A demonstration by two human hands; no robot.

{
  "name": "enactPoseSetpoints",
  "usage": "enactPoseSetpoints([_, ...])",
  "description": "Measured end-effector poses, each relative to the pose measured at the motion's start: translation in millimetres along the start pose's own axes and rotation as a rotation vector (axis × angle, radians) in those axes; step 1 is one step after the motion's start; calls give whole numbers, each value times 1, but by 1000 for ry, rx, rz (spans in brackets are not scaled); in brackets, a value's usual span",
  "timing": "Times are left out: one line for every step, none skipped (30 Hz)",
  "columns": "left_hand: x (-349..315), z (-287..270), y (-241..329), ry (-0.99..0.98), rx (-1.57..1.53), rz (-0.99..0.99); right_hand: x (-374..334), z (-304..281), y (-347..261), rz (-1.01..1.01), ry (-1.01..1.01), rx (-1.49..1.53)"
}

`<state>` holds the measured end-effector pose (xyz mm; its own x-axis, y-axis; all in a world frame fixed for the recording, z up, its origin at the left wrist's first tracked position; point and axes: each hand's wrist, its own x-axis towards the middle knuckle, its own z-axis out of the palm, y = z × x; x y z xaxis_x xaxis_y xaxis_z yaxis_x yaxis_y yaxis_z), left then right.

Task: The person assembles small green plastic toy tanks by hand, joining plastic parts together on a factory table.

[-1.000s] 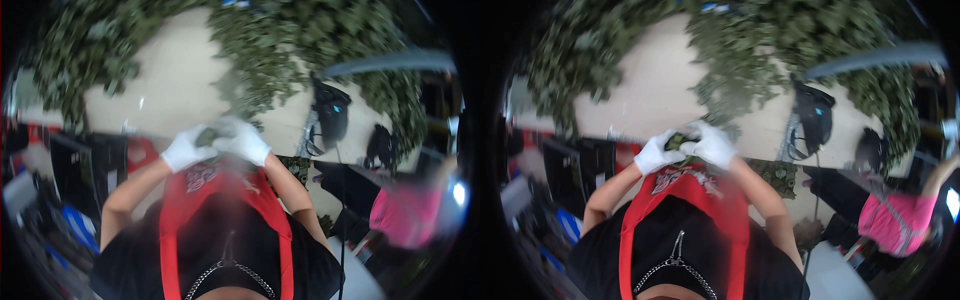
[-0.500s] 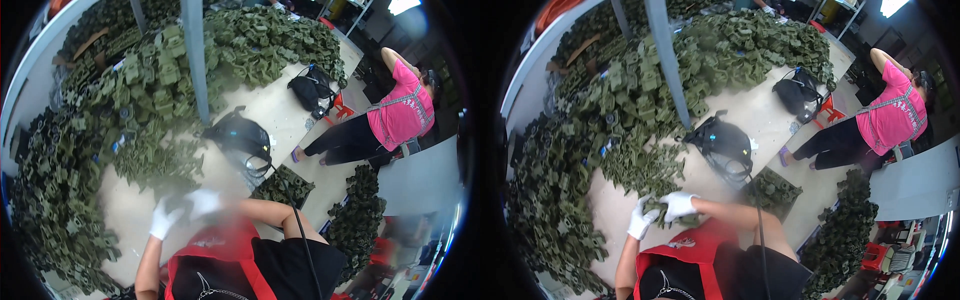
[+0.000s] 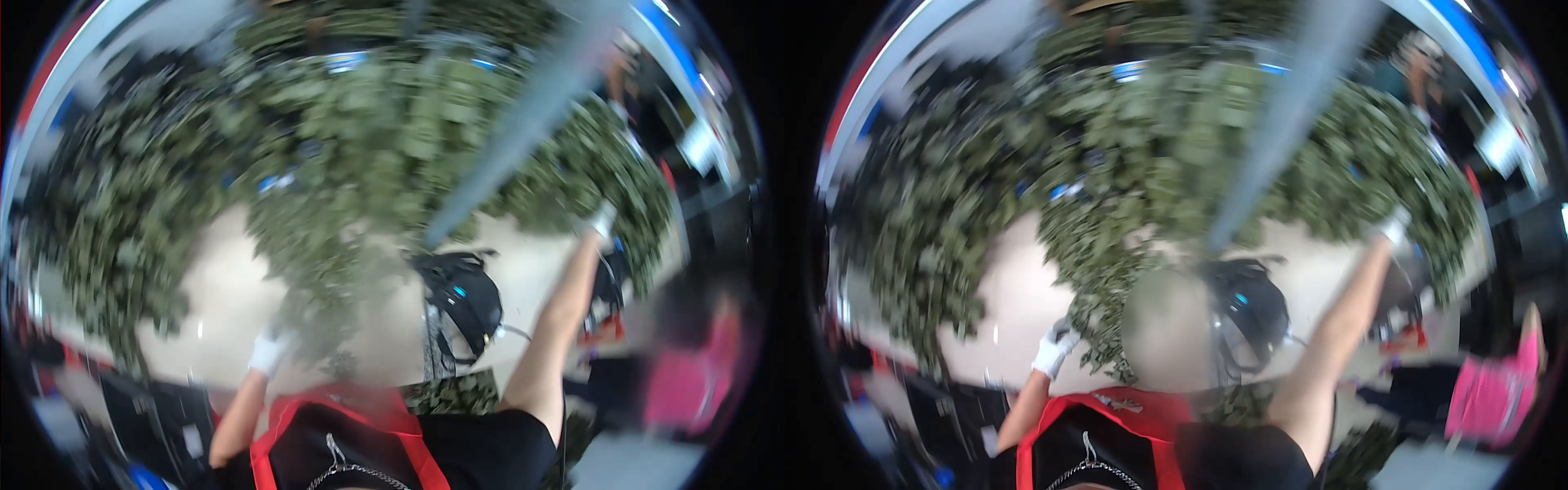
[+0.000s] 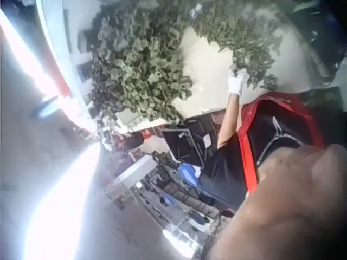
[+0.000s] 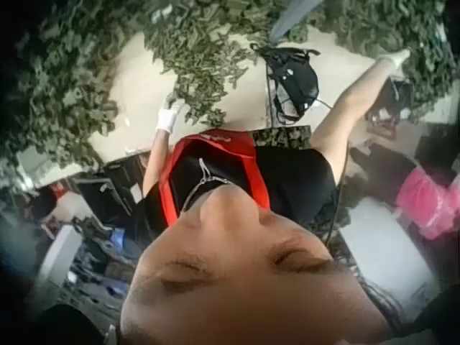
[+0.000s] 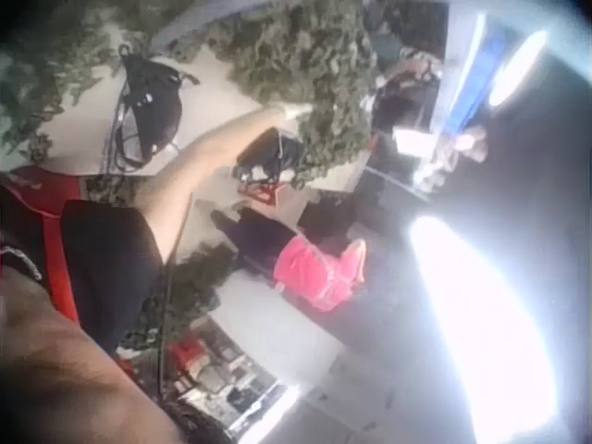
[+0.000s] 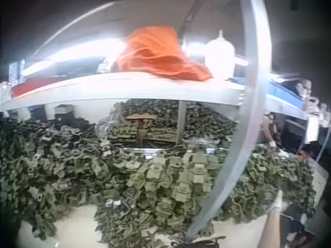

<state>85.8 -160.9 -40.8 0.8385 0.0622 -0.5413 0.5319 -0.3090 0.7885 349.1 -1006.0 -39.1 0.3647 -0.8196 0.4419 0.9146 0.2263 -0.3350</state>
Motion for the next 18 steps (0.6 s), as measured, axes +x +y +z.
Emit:
enactPoseSetpoints([-10,-3,12,95,109,-24,-1,-16,-15,215,115,-282])
enactPoseSetpoints([-13,-7,-8,214,124,-15,24,-9,-58,438,111,-602])
enactPoseSetpoints([-12,-16,-15,301,213,-32,48,-14,-110,569,107,-949])
enactPoseSetpoints([-15,-25,-13,395,277,-119,4,48,-14,709,77,-1283])
enactPoseSetpoints([0,-39,-36,513,376,-49,-25,82,5,670,96,-1212])
enactPoseSetpoints([8,-56,-18,622,537,-42,-60,99,8,624,147,-1140])
enactPoseSetpoints([23,-74,-11,723,546,-31,-77,89,8,632,118,-1019])
enactPoseSetpoints([41,-95,0,793,573,-56,-100,67,10,633,101,-900])
enactPoseSetpoints([62,-114,0,966,628,-42,-129,43,13,607,27,-873])
enactPoseSetpoints([80,-133,8,1098,553,-76,-163,31,15,586,-40,-843])
enactPoseSetpoints([84,-157,7,1248,449,-164,-270,116,14,645,-67,-813])
enactPoseSetpoints([94,-179,23,1278,265,-219,-337,224,-1,561,-145,-1152])
enactPoseSetpoints([108,-198,34,1297,51,-169,-389,260,-12,556,-176,-1127])
enactPoseSetpoints([123,-214,35,1299,-85,-154,-425,283,-19,556,-210,-1100])
enactPoseSetpoints([136,-227,34,1299,-164,-198,-447,297,-25,682,-260,-1033])
enactPoseSetpoints([143,-234,33,1295,-245,-242,-462,308,-32,805,-309,-964])
enactPoseSetpoints([145,-236,37,1317,-107,-259,-476,309,-35,820,-273,-996])
enactPoseSetpoints([147,-242,25,1303,-113,-250,-494,309,-38,838,-233,-1026])
